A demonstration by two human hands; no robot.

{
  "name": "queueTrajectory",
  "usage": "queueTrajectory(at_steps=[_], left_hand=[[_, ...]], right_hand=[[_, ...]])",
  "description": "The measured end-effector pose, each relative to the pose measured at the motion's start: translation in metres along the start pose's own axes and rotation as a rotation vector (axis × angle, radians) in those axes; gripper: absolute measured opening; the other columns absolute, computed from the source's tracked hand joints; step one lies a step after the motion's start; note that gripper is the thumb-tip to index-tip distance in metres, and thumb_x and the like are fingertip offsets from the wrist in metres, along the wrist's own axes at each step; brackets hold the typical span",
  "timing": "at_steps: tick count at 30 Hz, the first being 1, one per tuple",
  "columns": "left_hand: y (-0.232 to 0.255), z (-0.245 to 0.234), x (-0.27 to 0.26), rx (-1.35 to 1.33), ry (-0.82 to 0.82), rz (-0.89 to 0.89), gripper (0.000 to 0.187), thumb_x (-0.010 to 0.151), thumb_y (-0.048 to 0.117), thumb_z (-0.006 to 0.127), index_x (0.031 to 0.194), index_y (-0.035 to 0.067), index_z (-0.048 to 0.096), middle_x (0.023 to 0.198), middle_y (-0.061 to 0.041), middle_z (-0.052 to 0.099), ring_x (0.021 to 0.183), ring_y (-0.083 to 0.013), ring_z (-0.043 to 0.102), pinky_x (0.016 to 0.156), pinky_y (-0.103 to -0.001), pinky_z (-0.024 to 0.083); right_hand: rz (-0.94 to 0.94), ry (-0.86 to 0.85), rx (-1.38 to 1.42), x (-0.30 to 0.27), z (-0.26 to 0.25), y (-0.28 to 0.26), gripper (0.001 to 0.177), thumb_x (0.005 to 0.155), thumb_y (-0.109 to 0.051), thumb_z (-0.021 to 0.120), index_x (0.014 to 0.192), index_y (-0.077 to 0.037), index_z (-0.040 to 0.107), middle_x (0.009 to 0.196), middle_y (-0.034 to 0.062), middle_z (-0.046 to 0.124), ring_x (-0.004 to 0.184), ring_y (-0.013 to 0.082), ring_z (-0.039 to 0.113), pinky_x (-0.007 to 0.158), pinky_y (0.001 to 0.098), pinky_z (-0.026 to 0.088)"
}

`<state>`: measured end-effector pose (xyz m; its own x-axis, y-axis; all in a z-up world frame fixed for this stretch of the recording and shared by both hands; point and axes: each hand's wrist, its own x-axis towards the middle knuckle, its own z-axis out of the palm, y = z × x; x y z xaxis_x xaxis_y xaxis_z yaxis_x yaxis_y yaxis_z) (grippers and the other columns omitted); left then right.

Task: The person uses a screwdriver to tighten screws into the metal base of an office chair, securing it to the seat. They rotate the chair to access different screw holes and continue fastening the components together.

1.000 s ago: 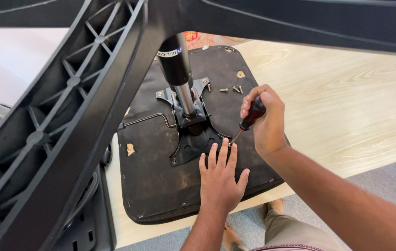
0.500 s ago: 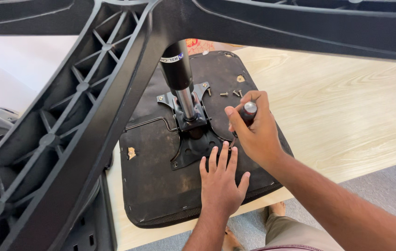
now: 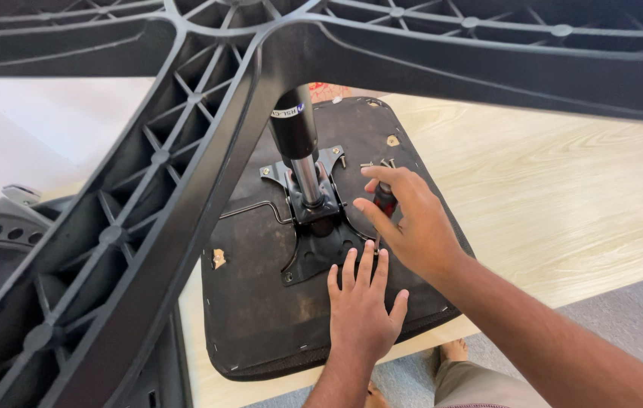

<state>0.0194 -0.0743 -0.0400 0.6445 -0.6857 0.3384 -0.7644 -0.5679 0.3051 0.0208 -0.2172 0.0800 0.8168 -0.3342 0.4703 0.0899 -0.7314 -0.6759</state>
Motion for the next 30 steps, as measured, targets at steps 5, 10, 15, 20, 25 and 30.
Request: queueTrajectory(at_steps=[5, 10, 15, 20, 25, 30], left_hand=[[-0.001, 0.0, -0.001, -0.006, -0.012, -0.005, 0.069, 0.093, 0.044, 0.061, 0.15, 0.006, 0.047, 0.16, -0.015, 0.036, 0.147, -0.0365, 0.028, 0.117, -0.06, 0.017], [0.0, 0.001, -0.001, -0.002, 0.017, 0.007, 0.07, 0.093, 0.043, 0.061, 0.151, 0.006, 0.047, 0.16, -0.015, 0.036, 0.147, -0.0364, 0.029, 0.117, -0.06, 0.017], [-0.001, -0.001, -0.001, 0.001, 0.025, 0.016, 0.072, 0.092, 0.043, 0.062, 0.15, 0.004, 0.046, 0.16, -0.016, 0.036, 0.147, -0.0366, 0.029, 0.116, -0.06, 0.018], [-0.001, -0.002, 0.0, -0.014, 0.004, 0.002, 0.071, 0.092, 0.043, 0.062, 0.149, 0.003, 0.046, 0.16, -0.015, 0.036, 0.147, -0.0361, 0.028, 0.117, -0.061, 0.017], [0.0, -0.003, 0.0, -0.012, -0.012, -0.001, 0.07, 0.092, 0.043, 0.063, 0.149, 0.006, 0.046, 0.159, -0.016, 0.036, 0.146, -0.0369, 0.027, 0.115, -0.062, 0.017], [-0.001, -0.001, -0.001, -0.017, -0.002, 0.005, 0.07, 0.093, 0.043, 0.062, 0.15, 0.006, 0.046, 0.159, -0.015, 0.036, 0.147, -0.0364, 0.028, 0.116, -0.061, 0.017]], right_hand=[[-0.19, -0.017, 0.161, -0.003, -0.003, -0.004, 0.047, 0.095, -0.001, 0.061, 0.141, -0.007, 0.052, 0.129, 0.0131, 0.068, 0.117, 0.0258, 0.069, 0.101, 0.0378, 0.053], [-0.091, -0.018, -0.015, -0.003, 0.001, -0.003, 0.042, 0.094, -0.017, 0.072, 0.133, -0.01, 0.058, 0.132, 0.0133, 0.069, 0.109, 0.0274, 0.069, 0.091, 0.038, 0.055], [-0.183, -0.05, 0.05, -0.003, -0.004, -0.005, 0.045, 0.097, -0.008, 0.062, 0.142, -0.008, 0.054, 0.127, 0.0143, 0.067, 0.116, 0.0306, 0.069, 0.098, 0.0427, 0.053], [0.07, -0.119, -0.041, -0.002, -0.002, -0.013, 0.058, 0.091, -0.023, 0.072, 0.143, -0.013, 0.051, 0.133, 0.0124, 0.065, 0.105, 0.0296, 0.07, 0.078, 0.0376, 0.059], [-0.359, 0.029, -0.05, -0.006, -0.005, -0.013, 0.052, 0.096, -0.013, 0.064, 0.145, -0.008, 0.05, 0.136, 0.0174, 0.062, 0.113, 0.0349, 0.07, 0.091, 0.0395, 0.057], [-0.045, -0.088, -0.039, -0.006, 0.003, -0.011, 0.05, 0.094, -0.02, 0.067, 0.141, -0.011, 0.052, 0.131, 0.0128, 0.064, 0.102, 0.0289, 0.073, 0.081, 0.0377, 0.059]])
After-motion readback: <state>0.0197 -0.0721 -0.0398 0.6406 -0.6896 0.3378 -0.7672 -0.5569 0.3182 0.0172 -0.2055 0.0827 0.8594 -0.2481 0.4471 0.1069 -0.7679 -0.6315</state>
